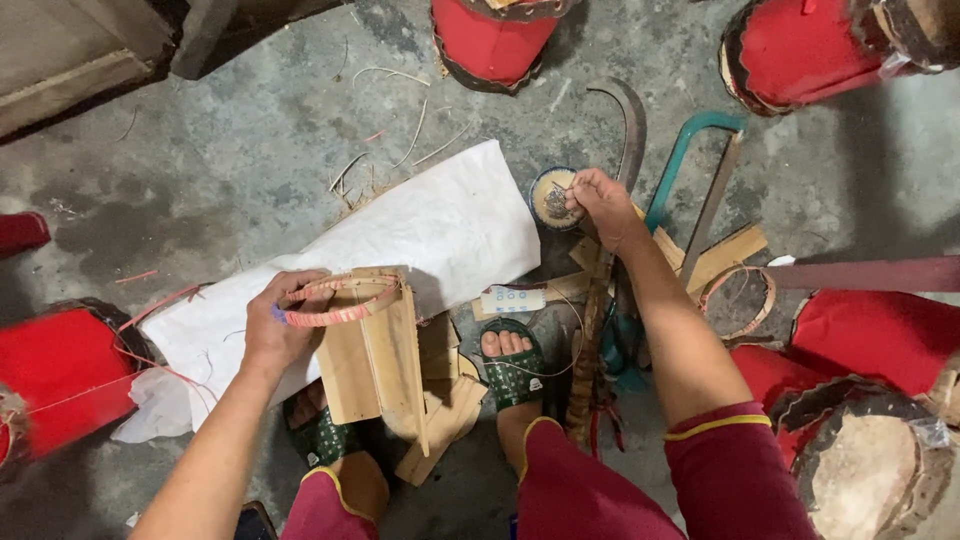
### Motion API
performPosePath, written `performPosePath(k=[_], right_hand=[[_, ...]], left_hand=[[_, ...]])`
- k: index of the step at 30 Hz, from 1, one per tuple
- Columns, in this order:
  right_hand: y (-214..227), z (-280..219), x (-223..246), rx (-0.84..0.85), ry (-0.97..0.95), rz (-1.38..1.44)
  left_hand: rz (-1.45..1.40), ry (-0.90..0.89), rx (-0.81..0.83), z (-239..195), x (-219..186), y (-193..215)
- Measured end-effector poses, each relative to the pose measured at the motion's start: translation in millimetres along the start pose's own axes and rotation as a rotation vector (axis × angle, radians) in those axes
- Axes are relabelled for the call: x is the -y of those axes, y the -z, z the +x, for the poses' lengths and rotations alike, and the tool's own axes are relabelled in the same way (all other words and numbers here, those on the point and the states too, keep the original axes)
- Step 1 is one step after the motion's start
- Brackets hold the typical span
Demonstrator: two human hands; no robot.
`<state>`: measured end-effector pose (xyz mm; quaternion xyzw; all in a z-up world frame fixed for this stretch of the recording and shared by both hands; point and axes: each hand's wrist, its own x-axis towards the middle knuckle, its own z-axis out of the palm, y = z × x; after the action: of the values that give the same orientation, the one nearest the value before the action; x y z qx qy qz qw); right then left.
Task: The person assembles a wooden drum frame by aligning wooden slats and a colorful ring, then hammers nails into the ring to secure it. The person repeatedly adjusts the frame and uses a hammer to drive nails into the ring while seated on a low stool.
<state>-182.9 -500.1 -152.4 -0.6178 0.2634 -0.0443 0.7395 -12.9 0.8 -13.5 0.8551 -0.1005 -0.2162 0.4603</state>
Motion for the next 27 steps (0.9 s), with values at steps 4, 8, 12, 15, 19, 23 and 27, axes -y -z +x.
performPosePath(k=[4, 8, 12, 15, 19, 23, 27], right_hand=[[-1, 1, -3, 0.022, 0.013, 0.013], [2, 3, 1, 0.028, -0.074, -0.079], [-1, 0, 22, -0.152, 0.008, -0.960], [-5, -2, 10, -0.257, 0.311, -1.365], [-27, 7, -15, -0.283, 0.791, -1.616], [-22, 21, -44, -0.328, 0.801, -1.648], [-27, 24, -46, -0.336, 0.707, -1.694]], left_hand=[[-0.052, -0.020, -0.036, 0, 6, -5], [-0.030, -0.021, -0.022, 0, 0, -1], [-0.052, -0.035, -0.021, 0, -1, -2], [-0.063, -0.036, -0.014, 1, 1, 0], [-0.060, -0.045, 0.002, 2, 10, 1], [-0.045, -0.035, 0.005, 1, 5, 1], [-0.075, -0.011, 0.004, 0, -1, -1]])
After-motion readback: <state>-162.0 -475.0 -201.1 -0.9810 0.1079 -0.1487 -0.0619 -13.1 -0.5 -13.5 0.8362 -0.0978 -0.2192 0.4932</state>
